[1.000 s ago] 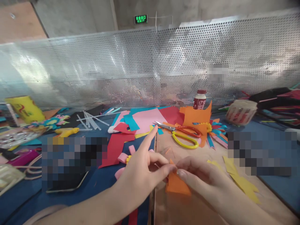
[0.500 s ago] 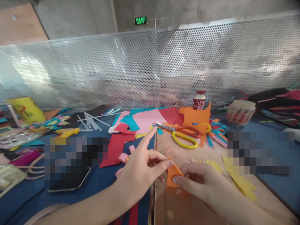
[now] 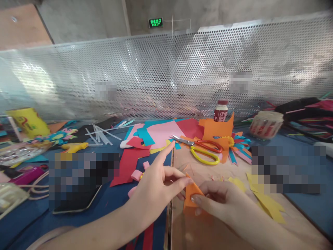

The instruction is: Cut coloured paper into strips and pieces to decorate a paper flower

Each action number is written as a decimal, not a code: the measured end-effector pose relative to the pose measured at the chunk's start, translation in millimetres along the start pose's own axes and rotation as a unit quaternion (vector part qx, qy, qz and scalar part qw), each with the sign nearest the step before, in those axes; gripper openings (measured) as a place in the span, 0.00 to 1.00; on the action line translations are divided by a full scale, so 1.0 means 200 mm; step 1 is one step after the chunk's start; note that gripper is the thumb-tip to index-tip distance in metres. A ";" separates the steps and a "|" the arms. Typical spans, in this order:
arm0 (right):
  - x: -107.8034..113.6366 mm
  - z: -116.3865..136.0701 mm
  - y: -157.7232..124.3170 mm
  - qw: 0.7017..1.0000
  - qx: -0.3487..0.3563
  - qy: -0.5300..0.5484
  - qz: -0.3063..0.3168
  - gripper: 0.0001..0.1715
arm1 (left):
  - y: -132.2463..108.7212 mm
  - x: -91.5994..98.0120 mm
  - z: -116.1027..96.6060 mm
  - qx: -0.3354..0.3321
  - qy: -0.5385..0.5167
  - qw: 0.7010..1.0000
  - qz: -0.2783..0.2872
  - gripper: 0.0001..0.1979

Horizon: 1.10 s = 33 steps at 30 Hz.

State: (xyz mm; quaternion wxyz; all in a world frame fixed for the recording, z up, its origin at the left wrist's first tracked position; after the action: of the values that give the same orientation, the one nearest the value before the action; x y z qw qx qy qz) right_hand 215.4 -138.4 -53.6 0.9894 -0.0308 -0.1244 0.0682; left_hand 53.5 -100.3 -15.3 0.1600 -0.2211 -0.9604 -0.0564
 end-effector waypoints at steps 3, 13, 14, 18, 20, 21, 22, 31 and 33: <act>0.00 0.00 0.00 1.000 -0.008 -0.011 -0.002 0.12 | 0.00 0.00 0.00 -0.004 0.007 1.000 0.005 0.40; 0.00 0.00 0.00 1.000 -0.001 -0.005 -0.003 0.12 | 0.00 0.00 0.01 -0.007 -0.004 1.000 0.011 0.37; 0.00 0.00 0.00 1.000 -0.002 -0.005 -0.003 0.12 | 0.00 0.00 0.01 -0.009 -0.007 1.000 0.012 0.37; -0.01 0.00 0.00 1.000 -0.007 -0.013 -0.006 0.12 | 0.00 0.00 0.02 -0.010 -0.002 1.000 0.009 0.33; -0.01 0.00 -0.01 1.000 -0.005 -0.023 -0.012 0.13 | 0.00 0.00 0.01 -0.001 0.008 1.000 0.013 0.25; -0.01 0.00 -0.01 1.000 -0.005 -0.027 -0.015 0.13 | 0.01 0.00 0.01 0.006 0.006 1.000 0.020 0.21; -0.01 -0.01 -0.01 0.999 -0.004 -0.031 -0.018 0.14 | 0.01 0.00 0.01 0.015 -0.001 0.999 0.030 0.16; 0.00 -0.03 0.00 0.997 0.002 -0.072 -0.031 0.14 | 0.04 0.01 0.02 0.074 -0.098 0.991 0.060 0.09; 0.00 -0.01 -0.01 0.995 0.009 -0.092 -0.024 0.14 | 0.04 0.01 0.02 0.086 -0.098 0.990 0.059 0.10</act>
State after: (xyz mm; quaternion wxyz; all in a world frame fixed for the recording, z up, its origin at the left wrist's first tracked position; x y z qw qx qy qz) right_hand 216.1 -140.3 -56.2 0.9753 -0.0125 -0.2151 0.0480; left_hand 54.6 -91.0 -17.9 0.0863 -0.2670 -0.9581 0.0577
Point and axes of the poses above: each hand's wrist, its own y-axis towards the middle knuckle, its own x-axis out of the back of the hand, z = x × y, the point moved 1 cm from there along y, towards the middle knuckle, and after that the axes turned 3 degrees about y, right-handed, at the moved point
